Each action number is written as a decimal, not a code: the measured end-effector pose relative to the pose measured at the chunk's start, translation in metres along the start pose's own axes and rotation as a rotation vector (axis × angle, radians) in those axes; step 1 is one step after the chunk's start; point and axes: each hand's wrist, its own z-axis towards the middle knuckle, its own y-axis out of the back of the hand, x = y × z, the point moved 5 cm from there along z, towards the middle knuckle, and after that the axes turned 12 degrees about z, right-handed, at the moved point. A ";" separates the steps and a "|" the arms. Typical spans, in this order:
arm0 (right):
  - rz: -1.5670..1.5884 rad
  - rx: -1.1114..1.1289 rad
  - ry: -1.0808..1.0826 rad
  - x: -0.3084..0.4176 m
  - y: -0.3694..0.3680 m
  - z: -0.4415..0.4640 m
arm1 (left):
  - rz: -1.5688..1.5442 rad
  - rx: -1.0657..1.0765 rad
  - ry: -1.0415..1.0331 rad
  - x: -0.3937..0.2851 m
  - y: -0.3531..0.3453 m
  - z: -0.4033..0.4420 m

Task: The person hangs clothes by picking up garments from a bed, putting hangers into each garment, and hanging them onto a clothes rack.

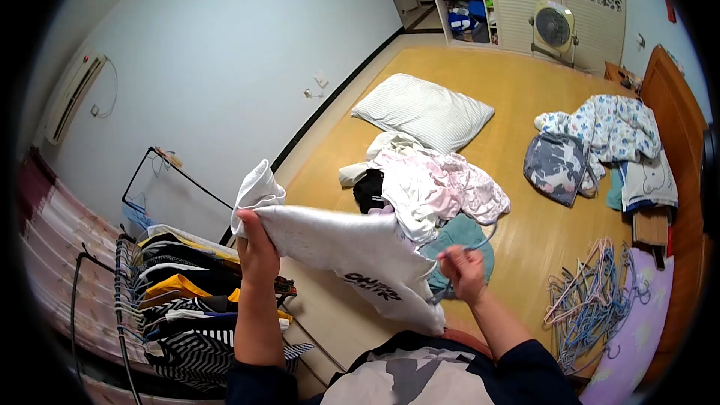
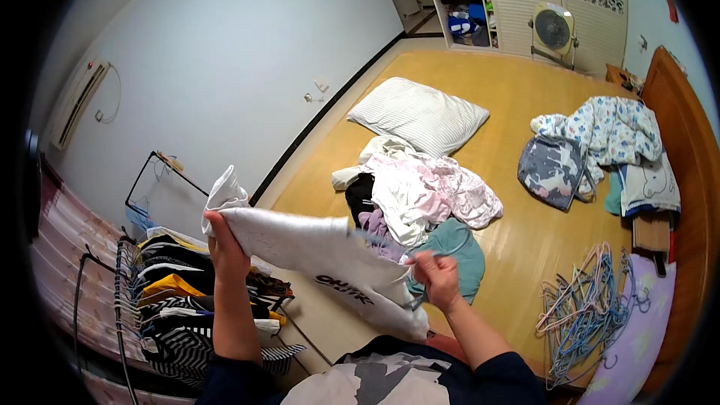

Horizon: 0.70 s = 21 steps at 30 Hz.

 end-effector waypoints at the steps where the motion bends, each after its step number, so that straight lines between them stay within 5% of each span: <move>1: -0.115 0.046 0.007 -0.003 -0.006 -0.002 | 0.010 -0.010 -0.004 -0.003 0.000 -0.001; 19: -0.271 0.165 -0.026 -0.053 -0.089 0.030 | -0.058 -0.075 0.186 0.038 0.078 -0.011; 21: -0.336 0.196 0.014 -0.052 -0.104 0.033 | 0.430 -0.173 -0.043 0.022 0.094 -0.015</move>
